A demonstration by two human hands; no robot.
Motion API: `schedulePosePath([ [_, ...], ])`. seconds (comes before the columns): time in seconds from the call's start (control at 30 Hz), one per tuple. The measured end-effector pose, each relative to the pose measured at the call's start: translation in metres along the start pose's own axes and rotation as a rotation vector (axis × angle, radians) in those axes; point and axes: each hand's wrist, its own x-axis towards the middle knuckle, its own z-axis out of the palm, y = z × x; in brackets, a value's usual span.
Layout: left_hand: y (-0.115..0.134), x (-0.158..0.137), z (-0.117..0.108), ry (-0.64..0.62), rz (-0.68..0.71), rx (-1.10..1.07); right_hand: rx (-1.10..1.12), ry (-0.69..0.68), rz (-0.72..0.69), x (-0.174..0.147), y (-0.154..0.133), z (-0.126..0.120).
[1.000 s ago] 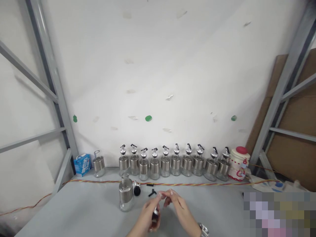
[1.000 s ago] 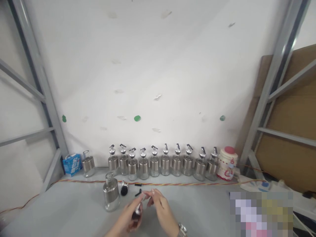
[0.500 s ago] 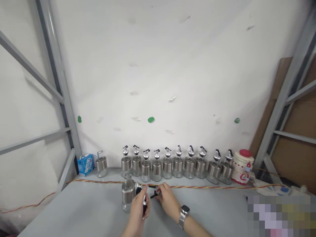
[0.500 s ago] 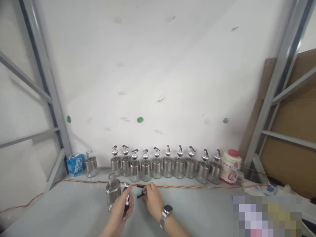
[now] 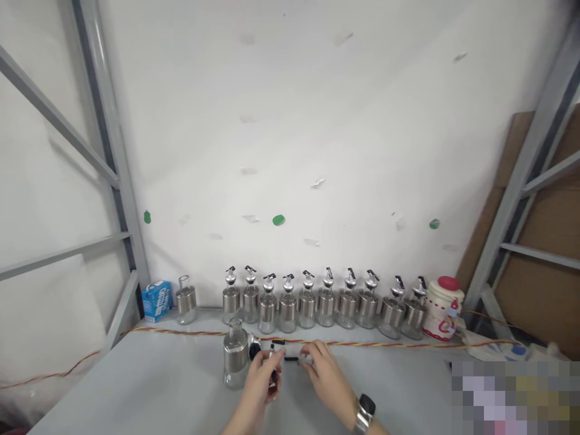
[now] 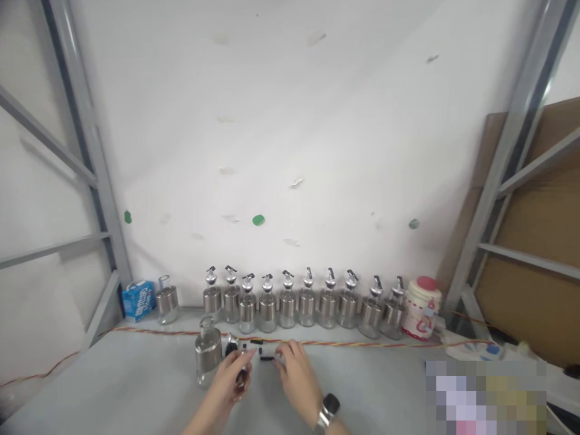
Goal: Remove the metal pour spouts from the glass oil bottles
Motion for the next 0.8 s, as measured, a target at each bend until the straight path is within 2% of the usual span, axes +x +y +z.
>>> schedulePosePath([
  [0.1, -0.009, 0.011, -0.003, 0.022, 0.012, 0.015, -0.034, -0.055, -0.088, -0.004, -0.003, -0.003],
  [0.23, -0.012, 0.015, -0.006, 0.027, 0.011, 0.027, 0.033, -0.167, -0.078, -0.007, -0.006, -0.001],
  [0.53, -0.012, 0.014, -0.009, 0.030, -0.023, 0.072, 0.082, -0.189, -0.051, -0.011, -0.002, -0.011],
  [0.67, -0.014, 0.014, -0.010, 0.060, -0.007, 0.088, 0.020, -0.187, -0.062, -0.010, -0.002, -0.010],
  [0.8, -0.010, 0.009, -0.011, 0.083, 0.031, 0.096, -0.154, -0.188, -0.107, -0.010, -0.001, 0.002],
])
